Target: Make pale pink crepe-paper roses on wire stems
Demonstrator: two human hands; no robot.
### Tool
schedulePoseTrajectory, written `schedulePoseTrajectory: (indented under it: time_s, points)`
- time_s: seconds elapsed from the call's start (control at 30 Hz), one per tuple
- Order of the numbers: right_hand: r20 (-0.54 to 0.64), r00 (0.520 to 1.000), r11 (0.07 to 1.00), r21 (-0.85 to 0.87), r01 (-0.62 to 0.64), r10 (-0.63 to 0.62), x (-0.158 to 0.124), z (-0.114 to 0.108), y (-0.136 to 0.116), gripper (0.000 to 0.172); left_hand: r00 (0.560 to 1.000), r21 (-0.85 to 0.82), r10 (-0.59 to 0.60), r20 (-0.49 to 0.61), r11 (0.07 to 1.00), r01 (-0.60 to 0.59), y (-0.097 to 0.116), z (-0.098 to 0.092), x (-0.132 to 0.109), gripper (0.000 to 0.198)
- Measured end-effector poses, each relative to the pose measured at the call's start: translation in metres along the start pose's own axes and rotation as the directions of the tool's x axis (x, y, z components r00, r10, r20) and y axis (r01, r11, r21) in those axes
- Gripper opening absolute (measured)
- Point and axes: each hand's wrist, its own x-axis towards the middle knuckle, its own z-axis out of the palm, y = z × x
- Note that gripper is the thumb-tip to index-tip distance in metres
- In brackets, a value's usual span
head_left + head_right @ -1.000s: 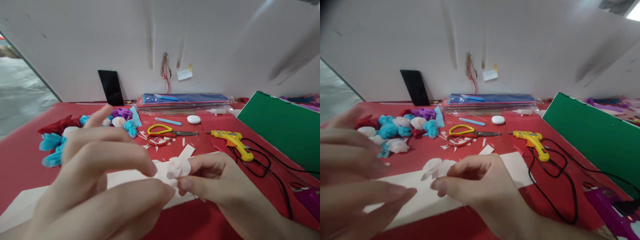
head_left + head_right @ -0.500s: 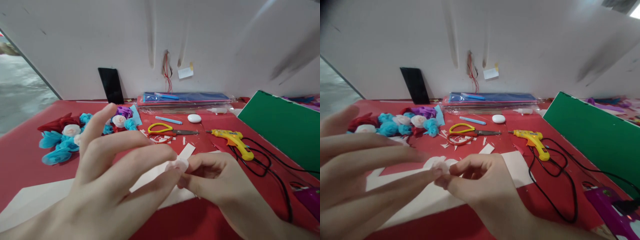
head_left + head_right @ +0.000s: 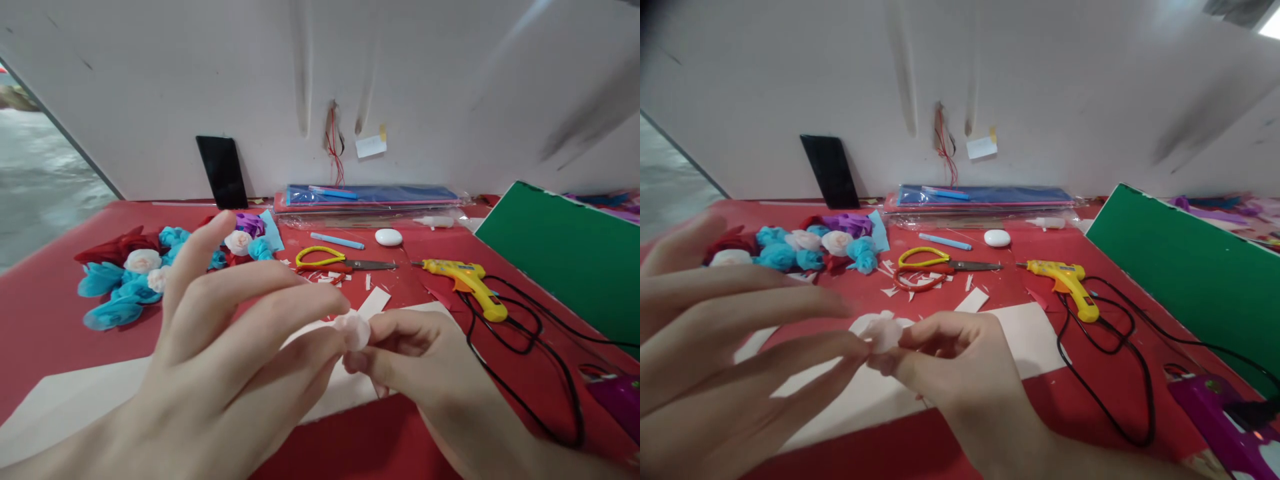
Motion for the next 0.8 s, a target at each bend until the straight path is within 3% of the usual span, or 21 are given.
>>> schedulePoseTrajectory:
  time_s: [0.17,0.53,0.7,0.8]
  points:
    - [0.107,0.994,0.993,0.114,-0.022,0.01,-0.001,0.0,0.003,0.025,0.993,0.016,-0.052,-0.105,0.998,0.054,0.008,0.01,0.007,0.01]
    - [0.19,0.976,0.955,0.294,0.047,-0.107,0.005,-0.005,0.032,0.022,0.981,0.015,-0.121,-0.149,0.992,0.125,0.013,0.012,-0.002,0.021]
    - [0.163,0.979,0.956,0.284,0.076,-0.126,0.004,-0.003,0.029,0.024,0.991,0.058,-0.119,-0.054,0.991,0.122,0.012,0.013,-0.002,0.016]
    - [0.098,0.99,0.979,0.186,0.08,-0.1,0.0,0.002,0.015,0.03,0.993,0.041,-0.119,0.024,0.992,0.118,0.009,0.015,-0.002,0.016]
